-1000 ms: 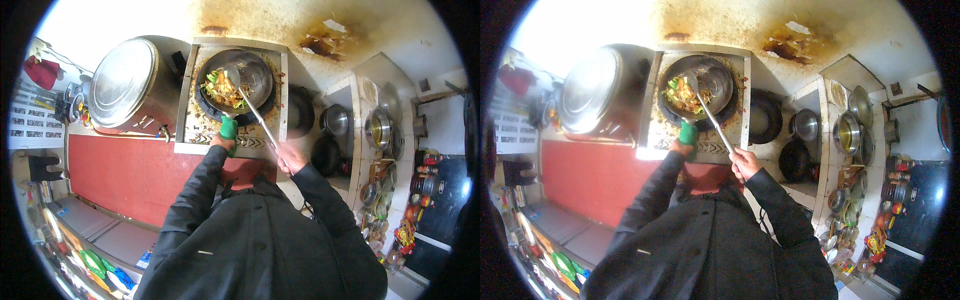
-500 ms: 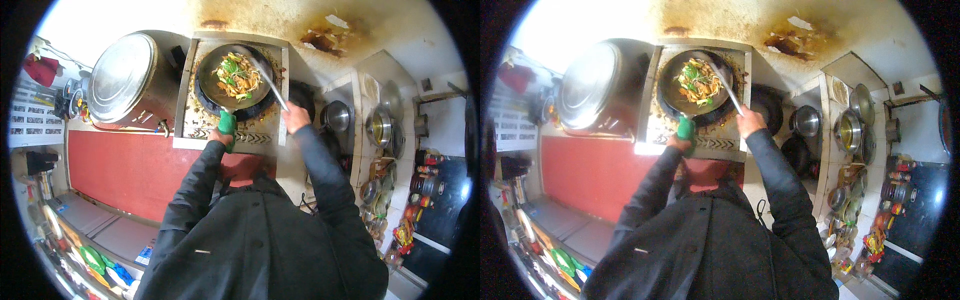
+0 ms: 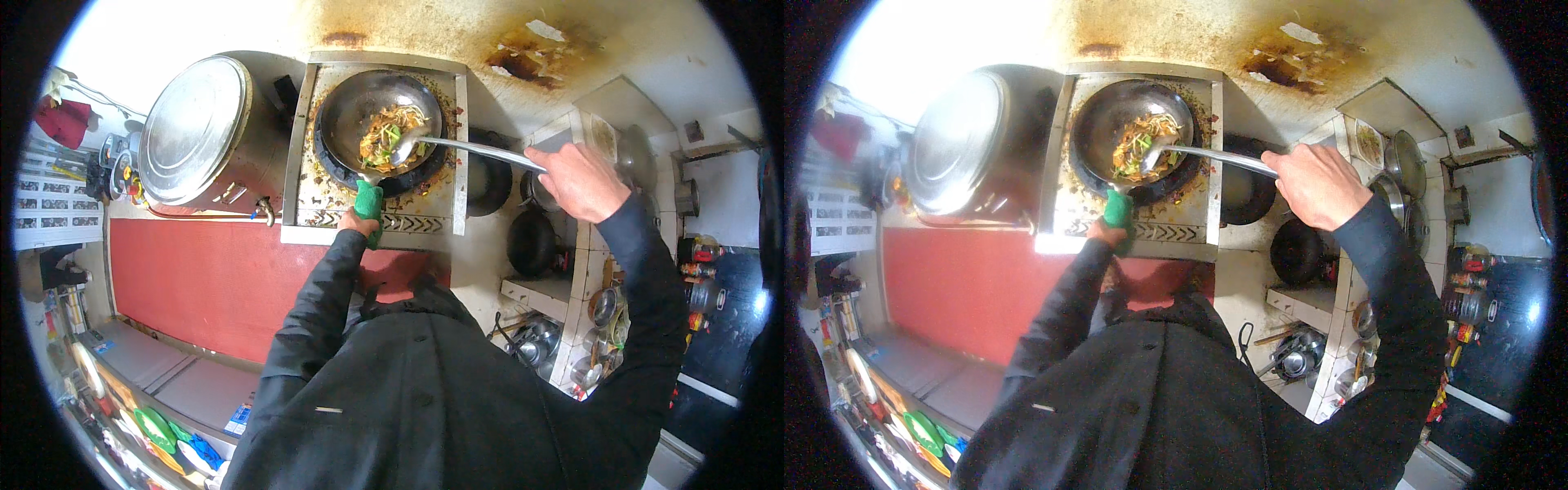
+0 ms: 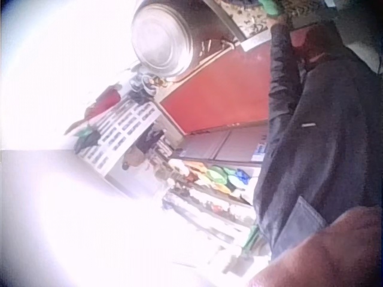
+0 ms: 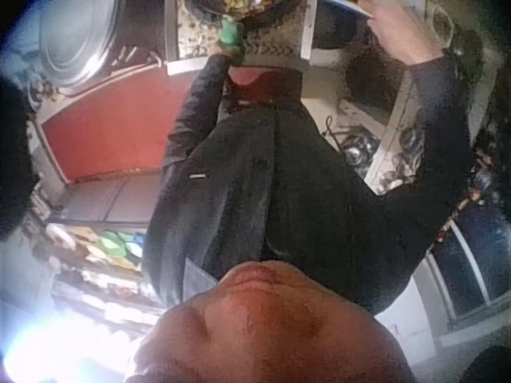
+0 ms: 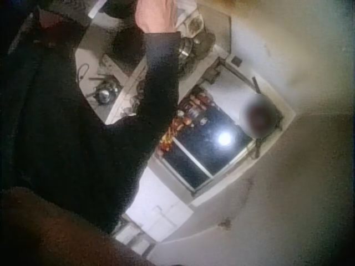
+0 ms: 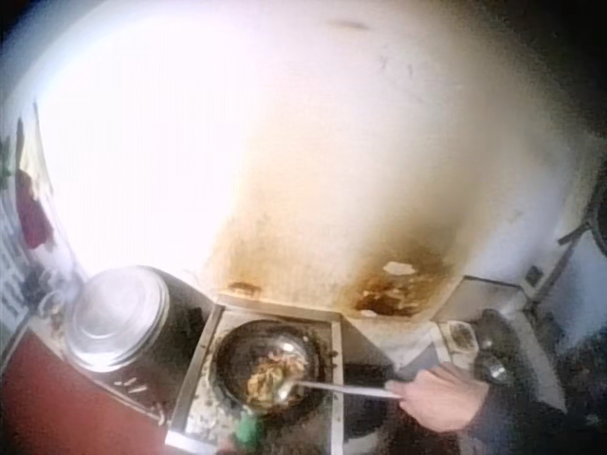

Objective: The person stir-fries food in a wok using a ladle, then adds bean sprouts and continues to mix the ingredients. The person briefly moves to the sink area before returning to the wok to finish cooking.

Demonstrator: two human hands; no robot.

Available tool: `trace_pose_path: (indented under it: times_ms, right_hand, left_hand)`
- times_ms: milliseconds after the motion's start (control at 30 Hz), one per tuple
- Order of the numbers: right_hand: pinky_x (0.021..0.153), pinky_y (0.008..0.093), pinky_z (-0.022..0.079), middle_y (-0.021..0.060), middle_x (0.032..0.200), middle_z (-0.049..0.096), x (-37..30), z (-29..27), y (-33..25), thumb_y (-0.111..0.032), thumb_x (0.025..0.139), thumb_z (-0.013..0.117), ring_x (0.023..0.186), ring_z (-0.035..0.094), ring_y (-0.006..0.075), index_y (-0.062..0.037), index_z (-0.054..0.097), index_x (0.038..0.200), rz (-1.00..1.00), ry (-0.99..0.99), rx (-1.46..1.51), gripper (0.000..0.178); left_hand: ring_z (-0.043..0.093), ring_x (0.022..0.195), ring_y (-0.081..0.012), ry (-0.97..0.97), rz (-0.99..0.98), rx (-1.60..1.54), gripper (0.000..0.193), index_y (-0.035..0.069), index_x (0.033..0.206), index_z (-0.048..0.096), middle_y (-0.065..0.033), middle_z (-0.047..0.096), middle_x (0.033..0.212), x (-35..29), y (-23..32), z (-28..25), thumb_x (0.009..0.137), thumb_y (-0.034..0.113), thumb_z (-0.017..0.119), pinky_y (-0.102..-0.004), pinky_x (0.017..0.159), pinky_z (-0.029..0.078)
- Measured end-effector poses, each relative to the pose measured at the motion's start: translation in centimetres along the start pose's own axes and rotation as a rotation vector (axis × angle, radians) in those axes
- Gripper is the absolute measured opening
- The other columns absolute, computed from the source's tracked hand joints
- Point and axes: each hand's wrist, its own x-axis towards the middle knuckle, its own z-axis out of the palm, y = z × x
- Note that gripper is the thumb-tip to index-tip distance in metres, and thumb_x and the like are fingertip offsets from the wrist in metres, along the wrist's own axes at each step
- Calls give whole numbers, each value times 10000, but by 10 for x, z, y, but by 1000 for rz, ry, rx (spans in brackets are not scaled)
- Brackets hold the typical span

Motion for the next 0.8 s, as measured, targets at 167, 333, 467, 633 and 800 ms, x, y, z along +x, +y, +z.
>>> trace_pose_path:
  times_ms: [167, 333, 467, 633, 800]
  right_hand:
    - [727, 536, 535, 248, 815, 665, 49, 55, 13, -118, 808, 617, 796, 654, 453, -8, 666, 864, -77, -46, 127, 133]
    - [723, 544, 478, 254, 837, 633, 23, 88, 11, -183, 887, 592, 843, 608, 472, -37, 608, 973, 138, 10, 598, 170]
    - [712, 543, 488, 273, 827, 631, 40, 193, -21, -173, 900, 570, 817, 618, 476, -30, 592, 969, 415, 246, 690, 161]
    - [386, 329, 398, 60, 616, 546, 54, 242, -124, -281, 984, 572, 422, 492, 189, -89, 607, 1052, 740, -135, 2026, 207]
    - [347, 258, 332, -7, 612, 493, 37, 255, -122, -325, 1016, 549, 397, 408, 71, -132, 580, 1238, 560, -276, 2341, 296]
  left_hand:
    - [688, 963, -348, 45, -1, 17, 614, 32, 1106, 679, -220, 707, 1028, 17, -13, 17, 581, 338, 769, -419, 873, 538]
    - [679, 983, -374, 22, 23, -20, 647, 3, 1094, 657, -242, 695, 1036, 5, -10, 5, 564, 356, 774, -430, 881, 536]
    - [672, 1003, -387, 7, -5, 18, 661, -8, 1087, 649, -244, 692, 1039, 0, 7, 3, 559, 369, 773, -435, 895, 532]
    - [677, 989, -381, 23, 12, -24, 660, -7, 1078, 655, -243, 695, 1030, 4, 1, 7, 554, 378, 764, -421, 902, 530]
    - [677, 980, -379, 7, 25, -56, 669, -14, 1092, 654, -252, 693, 1021, 6, -11, 7, 552, 367, 761, -420, 896, 531]
